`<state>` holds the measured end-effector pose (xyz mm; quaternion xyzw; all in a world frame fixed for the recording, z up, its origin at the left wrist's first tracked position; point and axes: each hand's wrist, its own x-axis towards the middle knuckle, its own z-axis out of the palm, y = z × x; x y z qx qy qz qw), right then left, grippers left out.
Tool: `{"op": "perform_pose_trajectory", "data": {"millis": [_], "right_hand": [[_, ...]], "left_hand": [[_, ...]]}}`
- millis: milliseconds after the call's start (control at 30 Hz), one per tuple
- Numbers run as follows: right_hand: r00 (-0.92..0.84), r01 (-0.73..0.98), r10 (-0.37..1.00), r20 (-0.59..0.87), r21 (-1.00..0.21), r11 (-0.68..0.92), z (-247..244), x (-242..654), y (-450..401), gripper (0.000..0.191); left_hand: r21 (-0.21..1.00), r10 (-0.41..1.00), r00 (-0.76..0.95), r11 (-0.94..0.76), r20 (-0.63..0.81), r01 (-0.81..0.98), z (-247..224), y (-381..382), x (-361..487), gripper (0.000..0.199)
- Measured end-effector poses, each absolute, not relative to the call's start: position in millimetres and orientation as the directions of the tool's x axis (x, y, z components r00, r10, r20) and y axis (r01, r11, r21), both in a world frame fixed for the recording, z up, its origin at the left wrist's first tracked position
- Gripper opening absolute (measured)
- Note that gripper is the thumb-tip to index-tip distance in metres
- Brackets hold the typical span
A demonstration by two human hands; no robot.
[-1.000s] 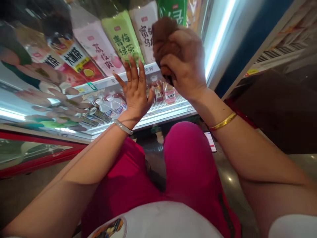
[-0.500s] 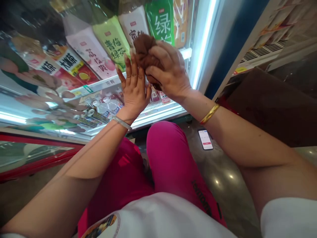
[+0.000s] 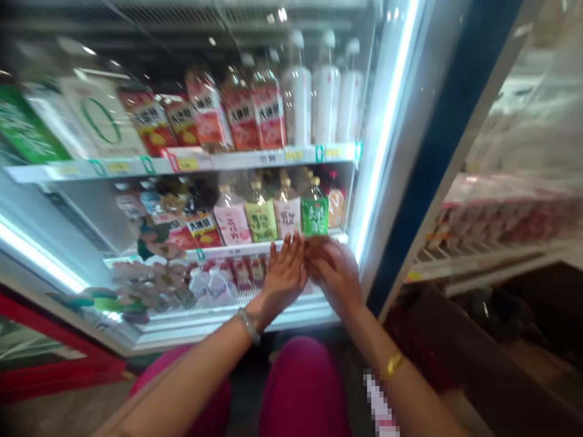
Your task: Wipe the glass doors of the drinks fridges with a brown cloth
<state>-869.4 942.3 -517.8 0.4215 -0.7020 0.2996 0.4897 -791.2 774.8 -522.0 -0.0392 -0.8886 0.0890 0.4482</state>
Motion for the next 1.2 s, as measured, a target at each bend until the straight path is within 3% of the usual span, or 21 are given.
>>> {"op": "perform_pose_trajectory", "data": {"millis": [100,300,400,500,567,733,833,1000,1067,1200], "right_hand": [[-0.074,-0.892,-0.257,0.964,0.052,0.45,-521,-889,955,0.013],[-0.148,-0.855,-0.035,0.988,-0.11,0.507,-484,-889,926,0.025],[-0.15,-0.891,-0.073,0.986,-0.103,0.442,-493,-879,917,0.035],[-0.124,-0.91,-0.157,0.98,-0.049,0.412,-520,-888,930,0.033],[-0.184,-0.883,-0.129,0.974,-0.107,0.457,-529,-903,941,0.026],[-0.315,-0.817,0.161,0.935,-0.354,0.455,-488,-914,934,0.022],[-0.301,-0.865,0.095,0.949,-0.314,0.391,-471,-900,924,0.036],[-0.202,-0.851,-0.078,0.976,-0.135,0.507,-501,-898,944,0.049],[-0.177,-0.83,-0.046,0.983,-0.124,0.544,-504,-907,951,0.048],[-0.211,-0.798,0.07,0.975,-0.213,0.564,-470,-924,942,0.045]], "left_hand": [[-0.268,0.188,-0.524,0.96,0.831,-0.08,-522,768,-790,0.065],[-0.222,0.114,-0.454,0.955,0.884,-0.194,-512,786,-811,0.065],[-0.203,0.096,-0.423,0.955,0.901,-0.215,-515,790,-818,0.065],[-0.213,0.104,-0.461,0.958,0.881,-0.19,-514,788,-814,0.071],[-0.214,0.098,-0.496,0.96,0.862,-0.181,-508,790,-811,0.074],[-0.236,0.137,-0.492,0.961,0.86,-0.145,-479,814,-826,0.07],[-0.213,0.123,-0.454,0.965,0.882,-0.151,-470,822,-838,0.066],[-0.272,0.194,-0.48,0.957,0.856,-0.099,-477,813,-833,0.068],[-0.298,0.23,-0.494,0.953,0.839,-0.062,-476,811,-830,0.068],[-0.273,0.223,-0.5,0.962,0.837,-0.027,-452,815,-838,0.073]]}}
